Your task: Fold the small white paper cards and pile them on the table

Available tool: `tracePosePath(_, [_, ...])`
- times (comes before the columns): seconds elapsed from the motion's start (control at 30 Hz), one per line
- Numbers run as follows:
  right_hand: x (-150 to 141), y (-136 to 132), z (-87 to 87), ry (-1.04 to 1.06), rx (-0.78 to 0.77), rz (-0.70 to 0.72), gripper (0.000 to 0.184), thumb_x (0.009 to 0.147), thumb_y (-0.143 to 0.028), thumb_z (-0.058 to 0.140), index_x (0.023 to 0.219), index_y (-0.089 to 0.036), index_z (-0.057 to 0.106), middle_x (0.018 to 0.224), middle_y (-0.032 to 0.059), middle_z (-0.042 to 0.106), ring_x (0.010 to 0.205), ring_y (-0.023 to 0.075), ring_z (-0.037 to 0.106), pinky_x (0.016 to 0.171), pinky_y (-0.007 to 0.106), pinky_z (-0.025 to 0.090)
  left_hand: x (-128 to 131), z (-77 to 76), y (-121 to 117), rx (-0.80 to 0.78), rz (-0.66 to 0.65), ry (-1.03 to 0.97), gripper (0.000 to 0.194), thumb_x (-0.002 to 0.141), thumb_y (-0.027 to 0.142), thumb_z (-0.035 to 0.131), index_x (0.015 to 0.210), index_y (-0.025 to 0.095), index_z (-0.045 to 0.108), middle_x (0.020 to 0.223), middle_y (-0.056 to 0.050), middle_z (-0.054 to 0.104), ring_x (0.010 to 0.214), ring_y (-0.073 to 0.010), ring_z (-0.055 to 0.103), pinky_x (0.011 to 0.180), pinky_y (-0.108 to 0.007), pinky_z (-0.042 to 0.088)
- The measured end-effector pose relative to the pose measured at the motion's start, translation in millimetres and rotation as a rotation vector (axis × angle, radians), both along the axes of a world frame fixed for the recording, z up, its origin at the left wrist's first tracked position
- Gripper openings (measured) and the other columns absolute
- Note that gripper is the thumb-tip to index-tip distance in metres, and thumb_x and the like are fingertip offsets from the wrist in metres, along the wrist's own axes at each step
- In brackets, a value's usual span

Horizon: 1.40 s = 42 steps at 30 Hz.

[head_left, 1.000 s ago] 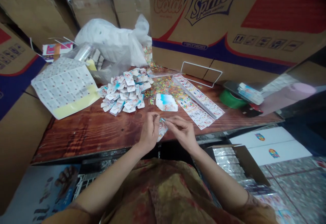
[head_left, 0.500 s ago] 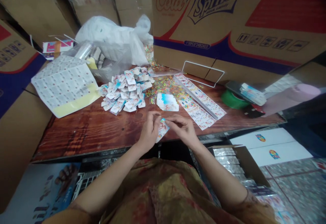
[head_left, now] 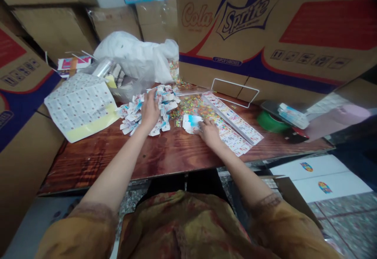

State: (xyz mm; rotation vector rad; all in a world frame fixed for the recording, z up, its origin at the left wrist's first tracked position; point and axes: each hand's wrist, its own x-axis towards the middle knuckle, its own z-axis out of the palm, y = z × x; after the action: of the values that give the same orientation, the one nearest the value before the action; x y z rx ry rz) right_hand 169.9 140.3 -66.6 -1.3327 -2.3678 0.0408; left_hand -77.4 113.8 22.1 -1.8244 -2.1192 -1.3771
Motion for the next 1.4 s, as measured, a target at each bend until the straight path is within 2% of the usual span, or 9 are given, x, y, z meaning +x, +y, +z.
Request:
tracePosePath(0.17, [1, -3, -4.5, 0.025, 0.093, -0.012, 0.02, 0.084, -0.034, 0.063, 0.094, -0.017, 0.066, 0.108, 0.0164, 0.06, 0.096, 0.03, 0.051, 0.082, 0.044, 0.044, 5, -4.3, -5, -0.04, 0.132, 0.254, 0.041, 0.085, 0.015, 0.048, 0.126, 0.018, 0.05, 0.137, -0.018, 0.04, 0.133, -0.0376, 0.03, 0.106, -0.058, 0.023])
tracePosePath(0.37, [7, -9, 0.7, 0.273, 0.046, -0.003, 0.013, 0.085, -0.03, 0.061, 0.083, -0.017, 0.066, 0.094, 0.0119, 0.064, 0.087, 0.0254, 0.055, 0.079, 0.039, 0.044, 73, -38.3, -60, -0.135, -0.121, 0.105, 0.023, 0.089, 0.029, 0.048, 0.103, 0.017, 0.061, 0.103, -0.013, 0.059, 0.106, -0.0273, 0.052, 0.097, -0.047, 0.038])
tracePosePath(0.6, [7, -35, 14.4, 1.133, -0.655, 0.065, 0.036, 0.068, -0.052, 0.072, 0.074, -0.019, 0.058, 0.062, -0.001, 0.059, 0.053, 0.0139, 0.052, 0.053, 0.027, 0.043, 116, -65.1, -82, -0.417, -0.309, -0.611, 0.04, 0.086, 0.043, 0.051, 0.112, 0.013, 0.054, 0.083, -0.004, 0.063, 0.072, -0.0162, 0.059, 0.071, -0.03, 0.047])
tracePosePath(0.67, [5, -50, 20.0, 1.116, -0.634, 0.107, 0.035, 0.07, -0.05, 0.071, 0.083, -0.019, 0.061, 0.066, -0.0006, 0.059, 0.056, 0.0144, 0.054, 0.054, 0.028, 0.045, 117, -65.5, -84, -0.391, -0.421, -0.709, 0.031, 0.089, 0.039, 0.046, 0.102, 0.013, 0.056, 0.09, -0.006, 0.065, 0.078, -0.0164, 0.06, 0.074, -0.03, 0.047])
tracePosePath(0.8, [4, -72, 34.6, 0.741, -0.065, 0.128, 0.028, 0.082, -0.038, 0.065, 0.105, -0.022, 0.065, 0.098, 0.0088, 0.059, 0.087, 0.022, 0.056, 0.078, 0.039, 0.047, 113, -58.7, -92, -0.414, -0.503, -0.586, 0.026, 0.09, 0.035, 0.043, 0.097, 0.014, 0.056, 0.09, -0.006, 0.064, 0.083, -0.0181, 0.059, 0.077, -0.031, 0.046])
tracePosePath(0.9, [6, -76, 41.6, 0.473, 0.12, 0.228, 0.019, 0.088, -0.029, 0.057, 0.103, -0.024, 0.067, 0.102, 0.0102, 0.06, 0.093, 0.0242, 0.053, 0.084, 0.043, 0.043, 109, -50.0, -99, -0.486, -0.506, -0.391, 0.026, 0.091, 0.035, 0.04, 0.094, 0.014, 0.055, 0.082, -0.005, 0.063, 0.075, -0.0176, 0.057, 0.07, -0.029, 0.043])
tracePosePath(1.07, [9, -73, 45.5, 0.566, 0.118, 0.351, 0.007, 0.088, -0.024, 0.058, 0.087, -0.022, 0.065, 0.083, 0.0026, 0.063, 0.08, 0.0176, 0.059, 0.09, 0.04, 0.043, 105, -46.0, -103, -0.49, -0.552, -0.341, 0.022, 0.091, 0.031, 0.039, 0.093, 0.015, 0.054, 0.082, -0.004, 0.062, 0.076, -0.017, 0.057, 0.07, -0.028, 0.042])
tracePosePath(1.23, [9, -89, 53.6, 0.525, 0.118, 0.494, 0.02, 0.09, -0.014, 0.046, 0.082, -0.023, 0.061, 0.081, -0.0014, 0.067, 0.076, 0.0129, 0.063, 0.113, 0.049, 0.019, 103, -52.0, -100, -0.457, -0.695, -0.604, 0.02, 0.082, 0.027, 0.049, 0.099, 0.016, 0.053, 0.095, -0.004, 0.062, 0.089, -0.0152, 0.056, 0.079, -0.026, 0.044])
tracePosePath(1.4, [10, -105, 59.3, 0.517, -0.139, 0.479, 0.015, 0.091, -0.018, 0.049, 0.079, -0.022, 0.058, 0.072, -0.0036, 0.063, 0.066, 0.0115, 0.06, 0.113, 0.052, 0.019, 105, -56.4, -101, -0.608, -0.69, -0.55, 0.016, 0.073, 0.024, 0.053, 0.062, 0.014, 0.05, 0.057, 0.005, 0.046, 0.056, -0.0087, 0.042, 0.053, -0.02, 0.033])
